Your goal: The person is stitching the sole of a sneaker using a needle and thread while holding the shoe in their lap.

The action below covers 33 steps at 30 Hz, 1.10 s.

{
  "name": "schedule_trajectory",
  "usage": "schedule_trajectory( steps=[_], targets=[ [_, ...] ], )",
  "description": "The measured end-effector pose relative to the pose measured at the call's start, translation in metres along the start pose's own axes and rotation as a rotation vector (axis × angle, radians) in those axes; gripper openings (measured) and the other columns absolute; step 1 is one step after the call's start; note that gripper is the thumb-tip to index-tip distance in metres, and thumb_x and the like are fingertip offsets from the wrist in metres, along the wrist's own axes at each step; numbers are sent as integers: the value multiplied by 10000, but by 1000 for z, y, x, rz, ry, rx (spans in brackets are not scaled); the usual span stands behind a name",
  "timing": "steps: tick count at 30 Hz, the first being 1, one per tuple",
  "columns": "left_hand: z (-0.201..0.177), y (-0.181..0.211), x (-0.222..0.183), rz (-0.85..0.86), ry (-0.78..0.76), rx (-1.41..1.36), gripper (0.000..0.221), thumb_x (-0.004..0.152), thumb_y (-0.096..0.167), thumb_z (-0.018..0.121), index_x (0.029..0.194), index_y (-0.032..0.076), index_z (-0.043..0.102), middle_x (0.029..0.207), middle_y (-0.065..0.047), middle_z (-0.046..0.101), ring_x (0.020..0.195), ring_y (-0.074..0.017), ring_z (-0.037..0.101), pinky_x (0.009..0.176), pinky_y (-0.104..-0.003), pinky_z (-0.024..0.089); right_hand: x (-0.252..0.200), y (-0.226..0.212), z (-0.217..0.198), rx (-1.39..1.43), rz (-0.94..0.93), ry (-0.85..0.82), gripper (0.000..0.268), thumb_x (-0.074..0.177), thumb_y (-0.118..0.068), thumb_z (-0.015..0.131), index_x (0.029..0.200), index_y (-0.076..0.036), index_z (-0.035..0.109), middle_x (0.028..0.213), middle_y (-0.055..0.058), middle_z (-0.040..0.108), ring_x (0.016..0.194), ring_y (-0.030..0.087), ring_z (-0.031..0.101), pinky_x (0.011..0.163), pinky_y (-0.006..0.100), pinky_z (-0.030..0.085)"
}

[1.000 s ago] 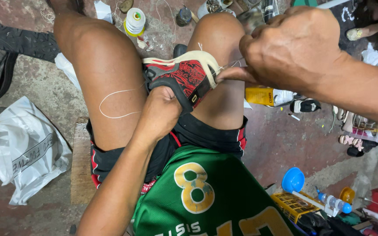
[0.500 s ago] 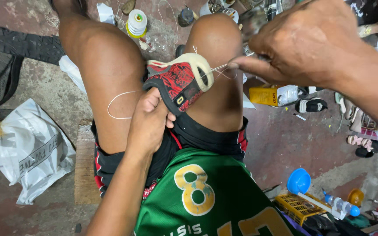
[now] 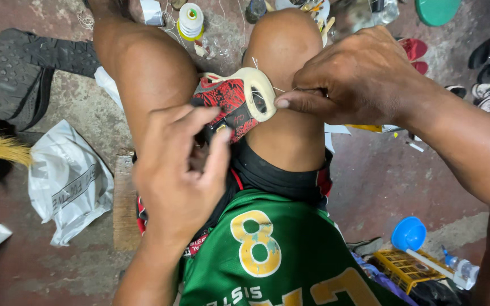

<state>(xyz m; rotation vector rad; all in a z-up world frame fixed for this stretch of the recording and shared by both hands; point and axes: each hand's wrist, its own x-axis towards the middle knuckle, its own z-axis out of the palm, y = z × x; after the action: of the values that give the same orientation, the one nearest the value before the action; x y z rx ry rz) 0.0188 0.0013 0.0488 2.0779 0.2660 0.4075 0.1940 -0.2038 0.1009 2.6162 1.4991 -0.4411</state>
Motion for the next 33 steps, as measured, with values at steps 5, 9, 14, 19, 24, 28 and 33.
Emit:
schedule_trajectory(
  steps=[5,9,14,19,24,28,33],
  targets=[
    [23,5,22,218,-74,129,318,925,187,865,1177,85,699,1154,-86,639,1030,-265,690,844,-375,555,-1,2,9,69,-29,22,536,936,-574,617,621,-144,676,566,53,601,587,310,632,515,452,438],
    [28,6,29,250,-64,143,217,960,122,831,1136,104,704,1097,-51,658,1017,-247,699,841,-365,558,-1,6,14,122,-97,98,510,961,-557,635,664,-148,700,576,36,606,573,299,629,495,450,426],
    [27,7,30,224,-113,113,168,962,94,805,1082,75,690,1088,-79,662,977,-271,698,818,-386,549,-1,9,19,183,-92,102,472,980,-533,630,723,-149,727,594,26,626,558,285,627,490,442,429],
    [23,8,31,178,-153,48,121,981,74,769,1061,71,678,1056,-88,661,948,-272,704,820,-369,552,0,11,24,100,-2,135,493,975,-559,620,708,-158,725,627,66,650,604,296,657,545,444,471],
    [16,3,35,114,-223,-67,102,978,56,744,1051,44,673,1037,-103,667,937,-275,706,801,-351,542,4,9,31,38,59,122,438,988,-583,630,805,-219,791,669,49,695,611,286,680,541,454,488],
    [13,-4,38,96,-266,-136,90,1006,54,715,1073,23,665,1036,-108,662,950,-269,695,852,-341,533,4,7,29,187,-75,161,373,1000,-503,620,868,-203,799,789,20,740,717,267,711,592,429,507],
    [16,-14,39,2,-293,-226,68,1034,67,690,1047,13,652,964,-67,628,849,-170,610,794,-288,483,10,5,25,698,-320,-111,350,853,-414,770,731,-88,732,707,35,708,673,219,703,586,367,523]
  ],
)
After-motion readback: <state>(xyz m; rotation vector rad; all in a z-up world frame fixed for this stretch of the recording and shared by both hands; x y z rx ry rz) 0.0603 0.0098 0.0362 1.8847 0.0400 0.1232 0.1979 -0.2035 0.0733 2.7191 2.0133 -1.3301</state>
